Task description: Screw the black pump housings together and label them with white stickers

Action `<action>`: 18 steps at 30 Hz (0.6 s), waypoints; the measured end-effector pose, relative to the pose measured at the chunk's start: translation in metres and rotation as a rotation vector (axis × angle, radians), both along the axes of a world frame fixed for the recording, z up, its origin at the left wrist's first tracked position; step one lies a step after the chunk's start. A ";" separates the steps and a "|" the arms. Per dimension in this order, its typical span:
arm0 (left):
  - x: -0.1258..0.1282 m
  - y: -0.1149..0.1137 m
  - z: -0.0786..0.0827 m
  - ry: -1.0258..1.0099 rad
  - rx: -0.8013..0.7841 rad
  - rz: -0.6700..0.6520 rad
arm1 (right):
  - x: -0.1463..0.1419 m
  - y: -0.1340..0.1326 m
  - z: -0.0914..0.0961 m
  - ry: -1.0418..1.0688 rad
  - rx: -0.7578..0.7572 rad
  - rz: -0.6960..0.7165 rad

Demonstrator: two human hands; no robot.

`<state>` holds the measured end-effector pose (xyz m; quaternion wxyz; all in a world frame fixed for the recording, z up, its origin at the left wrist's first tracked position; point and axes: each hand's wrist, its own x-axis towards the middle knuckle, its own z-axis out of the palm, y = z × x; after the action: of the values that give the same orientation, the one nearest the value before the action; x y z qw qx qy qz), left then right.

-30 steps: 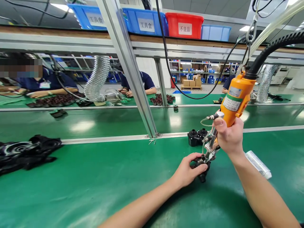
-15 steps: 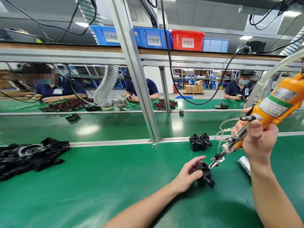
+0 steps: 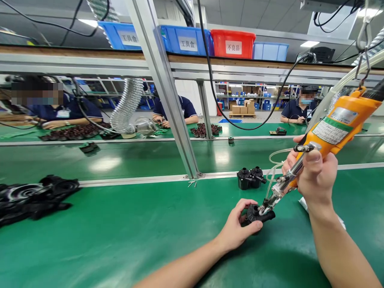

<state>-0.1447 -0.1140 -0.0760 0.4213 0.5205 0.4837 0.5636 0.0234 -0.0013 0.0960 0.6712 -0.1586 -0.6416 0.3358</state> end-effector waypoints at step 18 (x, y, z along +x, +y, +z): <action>0.004 0.000 0.008 -0.047 -0.006 -0.032 | -0.033 -0.013 -0.008 -0.015 -0.087 0.066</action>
<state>-0.1408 -0.1137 -0.0684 0.4430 0.5136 0.4669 0.5674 -0.0092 -0.0139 0.0877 0.6474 -0.1689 -0.6363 0.3839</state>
